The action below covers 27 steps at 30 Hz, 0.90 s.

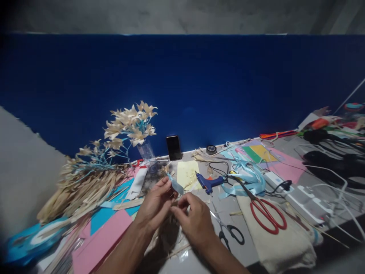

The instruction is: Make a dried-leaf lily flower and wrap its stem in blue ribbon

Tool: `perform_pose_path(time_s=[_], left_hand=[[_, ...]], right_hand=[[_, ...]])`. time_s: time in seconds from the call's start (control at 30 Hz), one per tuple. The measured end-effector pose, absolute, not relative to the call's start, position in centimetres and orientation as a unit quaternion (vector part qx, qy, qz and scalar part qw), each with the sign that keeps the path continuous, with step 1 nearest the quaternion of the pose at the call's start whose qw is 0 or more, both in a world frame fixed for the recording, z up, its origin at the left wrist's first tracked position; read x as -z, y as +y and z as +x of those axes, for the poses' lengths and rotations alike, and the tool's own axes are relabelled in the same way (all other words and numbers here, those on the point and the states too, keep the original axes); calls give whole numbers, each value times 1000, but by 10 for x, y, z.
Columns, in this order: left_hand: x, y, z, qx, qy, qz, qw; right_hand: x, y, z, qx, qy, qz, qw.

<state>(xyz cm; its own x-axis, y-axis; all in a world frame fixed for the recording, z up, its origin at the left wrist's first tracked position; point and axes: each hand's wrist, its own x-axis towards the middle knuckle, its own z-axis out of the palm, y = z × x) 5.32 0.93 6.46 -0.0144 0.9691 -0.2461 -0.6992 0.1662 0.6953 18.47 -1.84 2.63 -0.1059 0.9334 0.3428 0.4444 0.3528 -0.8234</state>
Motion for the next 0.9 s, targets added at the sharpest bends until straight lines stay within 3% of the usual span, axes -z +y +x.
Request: perform_pose_path(time_s=[0.17, 0.43, 0.9], left_hand=[[-63, -2, 52, -633, 349, 187, 665], [-64, -9, 50, -637, 376, 192, 645], [-68, -19, 42, -634, 406, 195, 628]], right_hand=[[-14, -19, 173, -212, -673, -493, 509], [-15, -22, 176, -138, -704, -480, 505], [-34, -30, 178, -413, -649, -458, 446]])
